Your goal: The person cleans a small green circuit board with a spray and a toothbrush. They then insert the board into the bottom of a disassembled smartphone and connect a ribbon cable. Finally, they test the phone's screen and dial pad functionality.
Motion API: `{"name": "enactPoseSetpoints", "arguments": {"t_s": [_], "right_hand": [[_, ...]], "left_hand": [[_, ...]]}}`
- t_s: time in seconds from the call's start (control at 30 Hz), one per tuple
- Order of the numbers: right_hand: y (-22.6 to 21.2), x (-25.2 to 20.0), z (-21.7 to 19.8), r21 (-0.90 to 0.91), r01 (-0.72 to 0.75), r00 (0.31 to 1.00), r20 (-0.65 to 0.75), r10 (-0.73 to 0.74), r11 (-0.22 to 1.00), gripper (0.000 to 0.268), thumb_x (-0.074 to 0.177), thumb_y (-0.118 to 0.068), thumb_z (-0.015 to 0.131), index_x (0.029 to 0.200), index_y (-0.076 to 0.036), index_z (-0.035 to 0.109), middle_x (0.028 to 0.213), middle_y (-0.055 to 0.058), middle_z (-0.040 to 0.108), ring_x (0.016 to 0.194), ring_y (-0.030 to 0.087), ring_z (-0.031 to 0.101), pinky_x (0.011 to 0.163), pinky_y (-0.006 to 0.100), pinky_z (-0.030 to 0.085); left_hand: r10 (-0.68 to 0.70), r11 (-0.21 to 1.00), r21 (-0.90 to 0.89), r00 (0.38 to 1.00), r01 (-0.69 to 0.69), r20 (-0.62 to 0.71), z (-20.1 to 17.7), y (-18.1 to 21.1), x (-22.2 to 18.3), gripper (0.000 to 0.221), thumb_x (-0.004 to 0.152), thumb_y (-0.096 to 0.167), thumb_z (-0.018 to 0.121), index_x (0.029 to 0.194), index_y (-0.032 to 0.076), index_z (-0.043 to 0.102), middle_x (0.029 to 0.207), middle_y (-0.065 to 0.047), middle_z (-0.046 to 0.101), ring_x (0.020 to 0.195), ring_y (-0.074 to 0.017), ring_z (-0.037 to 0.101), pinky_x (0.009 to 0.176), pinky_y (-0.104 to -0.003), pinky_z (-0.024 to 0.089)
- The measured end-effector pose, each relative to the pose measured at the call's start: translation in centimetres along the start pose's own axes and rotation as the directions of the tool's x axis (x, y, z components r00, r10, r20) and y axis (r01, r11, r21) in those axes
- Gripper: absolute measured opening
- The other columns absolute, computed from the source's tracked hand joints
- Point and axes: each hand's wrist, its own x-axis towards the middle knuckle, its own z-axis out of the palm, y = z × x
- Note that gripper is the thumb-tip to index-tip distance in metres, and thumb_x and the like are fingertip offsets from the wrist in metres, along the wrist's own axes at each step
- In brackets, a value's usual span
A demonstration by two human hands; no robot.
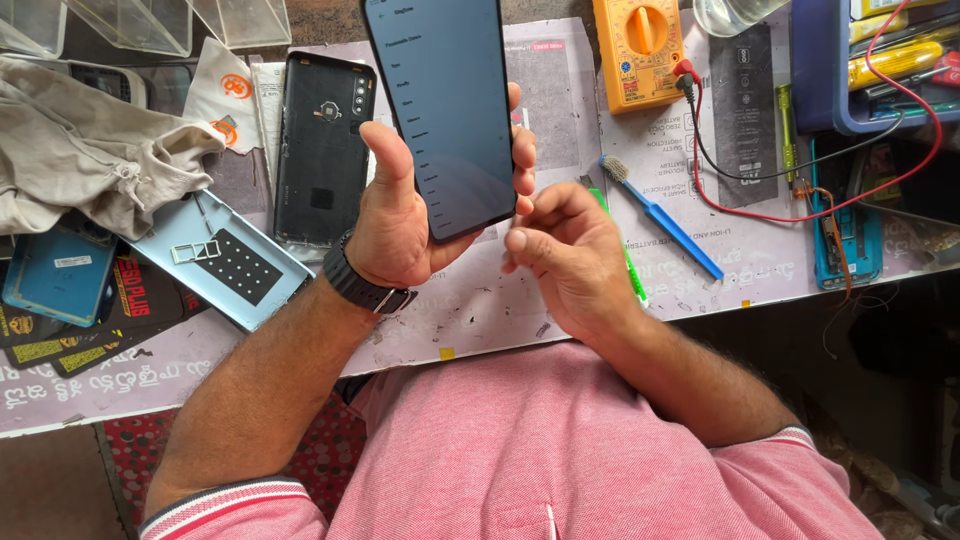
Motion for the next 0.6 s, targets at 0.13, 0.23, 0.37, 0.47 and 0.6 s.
{"name": "enactPoseSetpoints", "arguments": {"t_s": [0.13, 0.23, 0.37, 0.47, 0.6], "right_hand": [[-0.7, 0.0, -0.4, -0.146, 0.213, 0.977, 0.017, -0.213, 0.966, 0.03, 0.094, 0.007, 0.075, 0.113, -0.004, 0.054, 0.112, 0.011, 0.061, 0.098, 0.016, 0.065, 0.083, 0.033, 0.059], [-1.5, -0.1, -0.6, -0.209, 0.302, 0.953, 0.044, -0.299, 0.93, 0.031, 0.094, 0.009, 0.075, 0.114, -0.003, 0.055, 0.112, 0.009, 0.06, 0.098, 0.015, 0.063, 0.084, 0.032, 0.059], [-2.6, -0.2, -0.6, -0.36, 0.39, 0.92, 0.105, -0.378, 0.848, 0.032, 0.095, 0.011, 0.076, 0.119, -0.001, 0.057, 0.114, 0.009, 0.058, 0.098, 0.01, 0.06, 0.089, 0.024, 0.053], [-4.1, -0.3, -0.2, -0.507, 0.453, 0.888, 0.182, -0.422, 0.733, 0.033, 0.096, 0.01, 0.076, 0.122, 0.001, 0.058, 0.12, 0.009, 0.057, 0.094, 0.009, 0.059, 0.086, 0.023, 0.052], [-6.1, 0.1, 0.5, -0.637, 0.535, 0.834, 0.294, -0.467, 0.555, 0.039, 0.096, 0.008, 0.077, 0.128, 0.001, 0.058, 0.131, 0.009, 0.056, 0.102, 0.01, 0.061, 0.096, 0.024, 0.053]], "left_hand": [[-0.004, 1.0, 0.01, 1.0, 0.004, -0.003, 0.1, -0.1, 0.0, 0.107, 0.087, 0.082, 0.054, 0.154, 0.001, 0.038, 0.119, -0.012, 0.058, 0.107, -0.0203, 0.062, 0.1, -0.036, 0.055], [-0.005, 0.999, 0.046, 1.0, 0.005, -0.002, 0.2, 0.1, 0.1, 0.106, 0.087, 0.083, 0.053, 0.153, 0.001, 0.039, 0.12, -0.012, 0.059, 0.109, -0.0208, 0.064, 0.099, -0.037, 0.056], [0.0, 0.998, 0.07, 1.0, 0.001, -0.017, 0.5, -0.1, 0.2, 0.105, 0.088, 0.083, 0.052, 0.152, 0.001, 0.04, 0.122, -0.014, 0.061, 0.108, -0.0209, 0.064, 0.099, -0.038, 0.056], [-0.015, 0.996, 0.083, 1.0, 0.017, -0.028, 0.9, -0.2, 0.2, 0.106, 0.088, 0.083, 0.053, 0.155, 0.001, 0.041, 0.123, -0.013, 0.061, 0.109, -0.0205, 0.063, 0.1, -0.038, 0.055], [-0.062, 0.993, 0.094, 0.997, 0.065, -0.04, 1.0, -0.2, 0.2, 0.108, 0.085, 0.083, 0.055, 0.156, 0.002, 0.04, 0.123, -0.012, 0.06, 0.11, -0.0205, 0.062, 0.105, -0.041, 0.054]]}}
